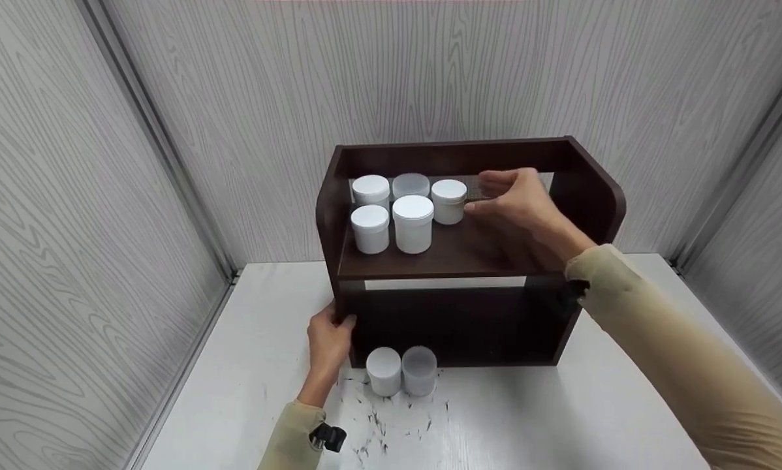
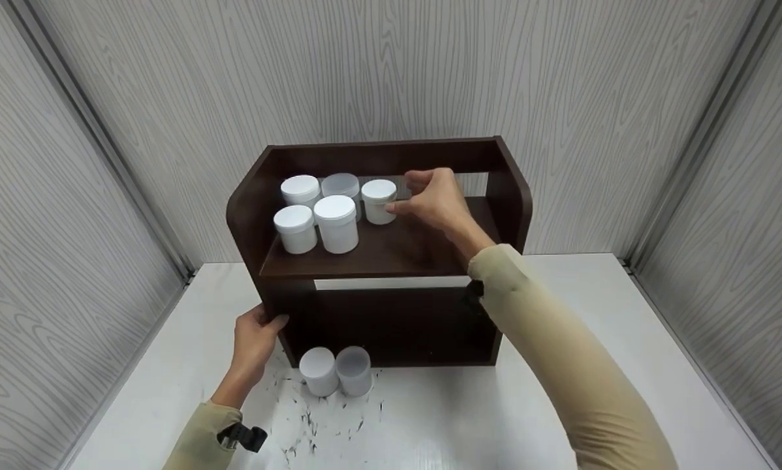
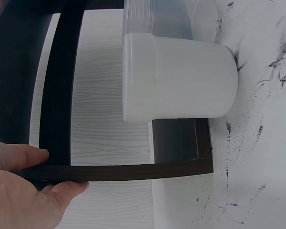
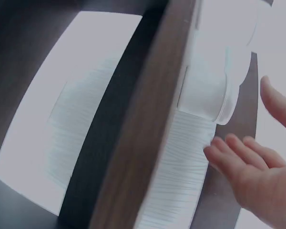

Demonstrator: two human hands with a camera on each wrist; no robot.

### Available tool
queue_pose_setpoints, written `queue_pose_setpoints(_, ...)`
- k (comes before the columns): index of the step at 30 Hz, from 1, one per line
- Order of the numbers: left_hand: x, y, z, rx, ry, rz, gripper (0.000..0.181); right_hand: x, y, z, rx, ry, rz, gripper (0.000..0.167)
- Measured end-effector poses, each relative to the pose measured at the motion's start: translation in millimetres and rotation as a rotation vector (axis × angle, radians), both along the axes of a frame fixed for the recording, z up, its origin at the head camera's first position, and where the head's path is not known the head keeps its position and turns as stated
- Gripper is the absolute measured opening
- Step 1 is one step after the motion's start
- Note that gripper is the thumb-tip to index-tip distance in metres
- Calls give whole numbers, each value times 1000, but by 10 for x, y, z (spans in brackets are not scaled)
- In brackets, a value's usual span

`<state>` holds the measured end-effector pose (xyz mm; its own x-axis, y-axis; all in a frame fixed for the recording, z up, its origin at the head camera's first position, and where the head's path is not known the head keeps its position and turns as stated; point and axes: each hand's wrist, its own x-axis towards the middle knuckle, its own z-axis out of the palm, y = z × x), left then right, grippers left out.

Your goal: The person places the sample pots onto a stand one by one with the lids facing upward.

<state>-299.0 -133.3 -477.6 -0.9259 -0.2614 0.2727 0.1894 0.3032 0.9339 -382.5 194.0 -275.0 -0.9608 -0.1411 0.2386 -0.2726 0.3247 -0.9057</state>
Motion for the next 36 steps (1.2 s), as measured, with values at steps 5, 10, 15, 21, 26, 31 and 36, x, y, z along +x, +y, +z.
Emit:
queue_pose_setpoints(5,11,21,6,12,-6,-18,41,282,91,-42,32,104,-57,66)
queue_pose_setpoints(10,24,32,1,9,-21,-38,42,678,201,-65,75,174,-37,54)
queue_pose_setpoints(15,25,27,6,-1,-19,-23,39,1111,319,-144,64,208,-33,43)
queue_pose_setpoints(21,19,2,6,-2,-18,-5,31,1486,480,-362,30,241,-40,32)
queue_pose_setpoints(26,18,-3,0,0,-15,-2,30,1708,624,-606,42,250,-70,28)
queue_pose_setpoints(31,14,-3,-1,4,-16,7,30,1838,737,-867,9,180,-97,27)
queue_pose_setpoints(36,17,11,8,26,-14,-23,38,1892,804,-1169,-21,88,-96,27)
